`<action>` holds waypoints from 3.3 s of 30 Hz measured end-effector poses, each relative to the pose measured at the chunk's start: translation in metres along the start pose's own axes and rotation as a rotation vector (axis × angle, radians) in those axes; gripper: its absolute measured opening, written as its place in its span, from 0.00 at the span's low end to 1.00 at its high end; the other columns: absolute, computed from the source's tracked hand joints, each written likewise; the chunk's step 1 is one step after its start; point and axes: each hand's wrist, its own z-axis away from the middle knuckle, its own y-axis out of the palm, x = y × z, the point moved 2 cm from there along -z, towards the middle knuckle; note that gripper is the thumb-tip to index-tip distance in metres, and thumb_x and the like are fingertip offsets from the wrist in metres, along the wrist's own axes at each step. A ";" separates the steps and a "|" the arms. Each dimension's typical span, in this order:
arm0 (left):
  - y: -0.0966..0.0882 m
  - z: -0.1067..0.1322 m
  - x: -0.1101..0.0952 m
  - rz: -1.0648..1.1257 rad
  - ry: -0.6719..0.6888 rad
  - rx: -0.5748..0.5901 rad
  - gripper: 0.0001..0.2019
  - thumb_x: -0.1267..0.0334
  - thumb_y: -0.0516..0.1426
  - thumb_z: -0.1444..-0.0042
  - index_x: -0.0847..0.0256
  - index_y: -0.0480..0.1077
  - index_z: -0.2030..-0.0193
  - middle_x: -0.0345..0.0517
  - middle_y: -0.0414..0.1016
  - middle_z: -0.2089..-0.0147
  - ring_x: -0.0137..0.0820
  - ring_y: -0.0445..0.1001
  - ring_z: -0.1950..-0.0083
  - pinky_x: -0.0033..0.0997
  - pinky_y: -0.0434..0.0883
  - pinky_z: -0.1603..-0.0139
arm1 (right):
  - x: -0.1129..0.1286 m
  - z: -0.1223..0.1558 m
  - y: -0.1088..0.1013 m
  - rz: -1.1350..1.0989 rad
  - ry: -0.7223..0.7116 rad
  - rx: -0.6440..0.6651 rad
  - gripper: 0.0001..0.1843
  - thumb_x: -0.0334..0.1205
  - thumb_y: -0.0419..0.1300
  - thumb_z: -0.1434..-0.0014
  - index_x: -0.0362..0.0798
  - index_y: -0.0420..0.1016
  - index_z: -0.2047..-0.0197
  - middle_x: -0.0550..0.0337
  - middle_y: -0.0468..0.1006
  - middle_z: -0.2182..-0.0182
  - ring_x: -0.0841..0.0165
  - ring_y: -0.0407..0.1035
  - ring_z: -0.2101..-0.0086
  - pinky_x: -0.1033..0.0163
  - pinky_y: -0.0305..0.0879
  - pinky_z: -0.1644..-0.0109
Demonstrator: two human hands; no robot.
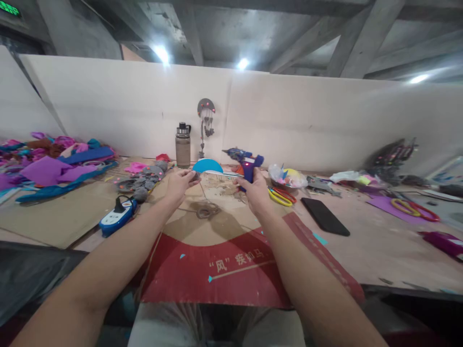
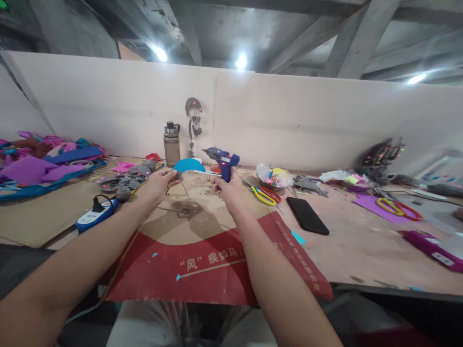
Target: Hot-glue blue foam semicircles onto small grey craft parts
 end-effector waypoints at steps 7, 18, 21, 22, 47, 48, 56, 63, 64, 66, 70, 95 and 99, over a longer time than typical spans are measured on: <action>-0.002 -0.002 0.000 -0.055 0.035 -0.009 0.13 0.56 0.64 0.56 0.66 0.74 0.71 0.45 0.74 0.69 0.28 0.74 0.67 0.31 0.74 0.60 | 0.008 0.019 0.016 0.384 -0.177 0.183 0.14 0.44 0.56 0.43 0.49 0.69 0.55 0.57 0.76 0.65 0.65 0.69 0.66 0.59 0.65 0.59; 0.011 0.009 -0.008 -0.165 -0.014 0.063 0.11 0.57 0.64 0.56 0.64 0.73 0.74 0.42 0.74 0.72 0.27 0.73 0.69 0.32 0.74 0.58 | 0.002 0.023 0.021 0.574 -0.305 0.280 0.19 0.39 0.53 0.40 0.48 0.65 0.45 0.51 0.76 0.54 0.60 0.70 0.56 0.54 0.64 0.50; 0.012 0.009 -0.007 -0.169 -0.008 0.079 0.12 0.55 0.64 0.57 0.63 0.73 0.75 0.41 0.74 0.73 0.27 0.73 0.70 0.32 0.74 0.59 | 0.002 0.023 0.022 0.612 -0.301 0.286 0.20 0.39 0.53 0.40 0.48 0.65 0.44 0.50 0.75 0.53 0.59 0.69 0.55 0.53 0.64 0.50; 0.012 0.009 -0.007 -0.167 -0.007 0.082 0.12 0.55 0.64 0.57 0.63 0.73 0.75 0.42 0.74 0.73 0.27 0.73 0.70 0.31 0.74 0.59 | 0.001 0.023 0.022 0.621 -0.299 0.286 0.20 0.39 0.53 0.40 0.48 0.64 0.44 0.50 0.76 0.54 0.59 0.70 0.55 0.53 0.64 0.50; 0.015 0.014 -0.012 -0.248 0.013 0.052 0.11 0.57 0.64 0.58 0.64 0.75 0.75 0.43 0.74 0.74 0.27 0.71 0.73 0.33 0.74 0.62 | 0.002 0.026 0.024 0.679 -0.298 0.286 0.21 0.39 0.54 0.41 0.49 0.65 0.44 0.51 0.76 0.56 0.59 0.71 0.57 0.52 0.66 0.52; 0.015 0.014 -0.012 -0.255 0.013 0.049 0.10 0.57 0.64 0.58 0.64 0.75 0.75 0.43 0.74 0.74 0.26 0.71 0.73 0.32 0.74 0.62 | 0.002 0.026 0.024 0.675 -0.305 0.286 0.21 0.39 0.53 0.40 0.50 0.65 0.44 0.51 0.76 0.56 0.59 0.71 0.57 0.52 0.66 0.52; 0.016 0.013 -0.010 -0.257 0.011 0.051 0.11 0.57 0.64 0.58 0.64 0.74 0.75 0.43 0.74 0.74 0.26 0.71 0.73 0.32 0.74 0.62 | -0.001 0.025 0.023 0.686 -0.306 0.278 0.20 0.41 0.54 0.40 0.50 0.65 0.45 0.51 0.77 0.56 0.58 0.71 0.57 0.51 0.66 0.52; 0.007 0.006 -0.008 -0.196 0.043 0.042 0.15 0.54 0.66 0.58 0.66 0.74 0.74 0.43 0.73 0.72 0.26 0.71 0.71 0.32 0.75 0.61 | -0.001 0.025 0.022 0.700 -0.264 0.290 0.23 0.40 0.53 0.40 0.48 0.63 0.42 0.48 0.76 0.53 0.57 0.70 0.55 0.50 0.65 0.50; 0.006 0.005 -0.007 -0.190 0.043 0.039 0.15 0.54 0.66 0.59 0.66 0.74 0.73 0.43 0.74 0.72 0.26 0.72 0.71 0.33 0.75 0.61 | -0.001 0.025 0.021 0.702 -0.265 0.293 0.23 0.40 0.53 0.40 0.48 0.63 0.42 0.48 0.76 0.53 0.57 0.70 0.55 0.50 0.65 0.50; 0.004 0.004 -0.007 -0.188 0.039 0.036 0.16 0.54 0.66 0.59 0.66 0.74 0.72 0.44 0.74 0.72 0.27 0.73 0.70 0.33 0.75 0.60 | -0.001 0.025 0.021 0.708 -0.270 0.291 0.22 0.40 0.53 0.40 0.48 0.64 0.42 0.48 0.76 0.54 0.57 0.70 0.55 0.51 0.65 0.51; 0.003 0.002 -0.009 -0.187 0.037 0.036 0.14 0.55 0.65 0.57 0.66 0.75 0.71 0.45 0.76 0.71 0.28 0.74 0.69 0.33 0.75 0.60 | 0.000 0.025 0.021 0.723 -0.267 0.275 0.20 0.40 0.53 0.40 0.48 0.65 0.44 0.48 0.76 0.55 0.57 0.71 0.57 0.51 0.65 0.52; 0.001 0.001 -0.010 -0.135 0.018 0.005 0.13 0.57 0.64 0.57 0.66 0.73 0.72 0.46 0.75 0.69 0.27 0.74 0.68 0.33 0.74 0.58 | 0.004 0.026 0.024 0.552 -0.261 0.259 0.21 0.38 0.54 0.42 0.47 0.66 0.45 0.51 0.76 0.54 0.60 0.70 0.55 0.52 0.65 0.48; 0.003 0.001 -0.009 -0.135 0.011 0.016 0.13 0.57 0.64 0.58 0.66 0.73 0.71 0.46 0.76 0.70 0.28 0.74 0.68 0.33 0.74 0.58 | 0.004 0.026 0.024 0.562 -0.269 0.259 0.21 0.37 0.53 0.42 0.49 0.66 0.44 0.52 0.76 0.54 0.59 0.70 0.54 0.52 0.65 0.49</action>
